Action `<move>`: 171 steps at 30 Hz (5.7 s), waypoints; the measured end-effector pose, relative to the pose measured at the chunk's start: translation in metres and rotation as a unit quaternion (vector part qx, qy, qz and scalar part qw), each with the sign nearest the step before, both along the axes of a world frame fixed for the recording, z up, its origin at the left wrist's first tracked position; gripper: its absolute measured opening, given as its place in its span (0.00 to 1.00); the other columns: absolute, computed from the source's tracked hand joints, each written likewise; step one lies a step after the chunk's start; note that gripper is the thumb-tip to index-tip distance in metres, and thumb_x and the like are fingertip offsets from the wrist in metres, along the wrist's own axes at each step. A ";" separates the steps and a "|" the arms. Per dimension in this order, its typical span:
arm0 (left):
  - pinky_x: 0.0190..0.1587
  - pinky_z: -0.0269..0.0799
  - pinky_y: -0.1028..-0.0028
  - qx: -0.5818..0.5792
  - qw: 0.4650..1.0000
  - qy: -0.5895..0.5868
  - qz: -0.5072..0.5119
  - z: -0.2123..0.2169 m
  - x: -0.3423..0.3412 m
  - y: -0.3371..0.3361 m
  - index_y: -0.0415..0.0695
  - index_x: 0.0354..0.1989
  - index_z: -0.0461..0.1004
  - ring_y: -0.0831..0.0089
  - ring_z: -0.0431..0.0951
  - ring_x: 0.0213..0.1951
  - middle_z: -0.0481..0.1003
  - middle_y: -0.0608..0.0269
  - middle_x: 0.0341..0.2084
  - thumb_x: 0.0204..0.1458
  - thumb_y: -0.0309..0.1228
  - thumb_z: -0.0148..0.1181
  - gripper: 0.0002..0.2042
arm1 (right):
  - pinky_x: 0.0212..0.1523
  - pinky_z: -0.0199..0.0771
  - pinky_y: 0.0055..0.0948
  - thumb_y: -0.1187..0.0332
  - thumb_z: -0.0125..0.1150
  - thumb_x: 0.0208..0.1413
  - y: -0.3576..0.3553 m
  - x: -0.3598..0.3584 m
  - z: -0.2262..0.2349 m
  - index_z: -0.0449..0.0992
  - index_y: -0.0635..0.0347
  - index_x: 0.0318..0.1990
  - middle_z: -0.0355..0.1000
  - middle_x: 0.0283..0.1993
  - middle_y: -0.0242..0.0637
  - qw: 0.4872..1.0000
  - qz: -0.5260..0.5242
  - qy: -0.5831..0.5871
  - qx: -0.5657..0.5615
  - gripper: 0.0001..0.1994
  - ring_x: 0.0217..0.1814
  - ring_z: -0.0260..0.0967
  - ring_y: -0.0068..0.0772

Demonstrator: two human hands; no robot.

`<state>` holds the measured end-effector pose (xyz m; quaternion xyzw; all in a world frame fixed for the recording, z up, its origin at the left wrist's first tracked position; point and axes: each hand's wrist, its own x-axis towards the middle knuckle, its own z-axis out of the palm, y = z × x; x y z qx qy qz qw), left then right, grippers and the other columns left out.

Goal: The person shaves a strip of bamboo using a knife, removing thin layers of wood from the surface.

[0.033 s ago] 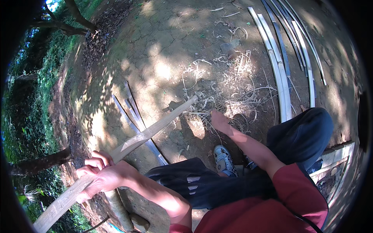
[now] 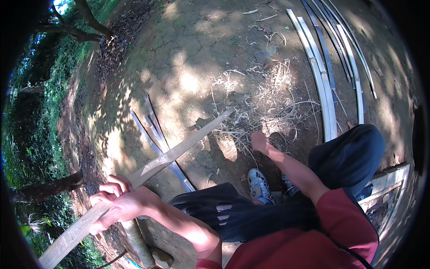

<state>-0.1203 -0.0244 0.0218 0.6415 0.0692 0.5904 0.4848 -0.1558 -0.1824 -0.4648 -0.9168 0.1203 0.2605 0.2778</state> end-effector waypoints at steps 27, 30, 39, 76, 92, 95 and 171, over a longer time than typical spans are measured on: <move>0.11 0.39 0.76 -0.066 0.996 -0.046 0.047 -0.003 -0.002 0.028 0.49 0.18 0.50 0.76 0.44 0.12 0.46 0.68 0.09 0.50 0.73 0.27 0.34 | 0.35 0.71 0.55 0.70 0.49 0.56 0.035 0.041 0.138 0.61 0.72 0.49 0.72 0.28 0.59 0.965 0.043 -0.119 0.230 0.17 0.35 0.73 0.62; 0.13 0.41 0.76 -0.022 0.999 -0.035 0.012 -0.002 -0.006 0.040 0.49 0.19 0.51 0.76 0.44 0.13 0.47 0.68 0.09 0.51 0.72 0.27 0.34 | 0.35 0.71 0.55 0.70 0.48 0.57 0.042 0.037 0.175 0.61 0.70 0.47 0.73 0.28 0.59 0.961 0.037 -0.124 0.246 0.14 0.35 0.73 0.61; 0.11 0.47 0.80 -0.012 0.996 -0.020 -0.090 -0.016 -0.020 0.064 0.48 0.20 0.54 0.77 0.47 0.11 0.49 0.68 0.09 0.52 0.70 0.27 0.34 | 0.35 0.70 0.55 0.68 0.48 0.58 0.032 0.031 0.146 0.60 0.69 0.44 0.72 0.25 0.57 0.965 0.079 -0.126 0.214 0.12 0.31 0.72 0.63; 0.10 0.42 0.82 -0.034 0.998 -0.028 -0.047 -0.012 -0.028 0.042 0.49 0.20 0.52 0.78 0.48 0.11 0.50 0.69 0.08 0.52 0.71 0.25 0.34 | 0.28 0.69 0.54 0.68 0.45 0.60 0.026 0.022 0.123 0.57 0.69 0.45 0.70 0.22 0.58 0.950 0.138 -0.194 0.203 0.13 0.25 0.70 0.62; 0.11 0.44 0.81 -0.050 0.987 -0.070 -0.138 -0.023 -0.033 0.059 0.47 0.20 0.56 0.77 0.50 0.12 0.51 0.67 0.09 0.51 0.71 0.28 0.35 | 0.27 0.68 0.55 0.70 0.49 0.59 0.011 0.030 0.107 0.58 0.66 0.43 0.71 0.25 0.58 0.979 0.112 -0.116 0.125 0.11 0.26 0.70 0.64; 0.13 0.43 0.80 -0.041 0.998 -0.018 -0.040 -0.023 -0.029 0.052 0.49 0.19 0.55 0.77 0.49 0.13 0.50 0.68 0.09 0.48 0.74 0.31 0.35 | 0.27 0.71 0.49 0.69 0.47 0.60 0.015 0.028 0.129 0.59 0.65 0.42 0.71 0.22 0.55 0.961 0.134 -0.183 0.156 0.09 0.27 0.72 0.59; 0.14 0.40 0.79 -0.007 1.000 0.010 -0.010 -0.009 -0.024 0.023 0.50 0.20 0.51 0.77 0.46 0.13 0.48 0.68 0.10 0.47 0.75 0.28 0.35 | 0.28 0.70 0.52 0.67 0.49 0.60 0.010 0.040 0.099 0.60 0.67 0.42 0.70 0.23 0.58 0.976 0.100 -0.135 0.141 0.11 0.28 0.71 0.63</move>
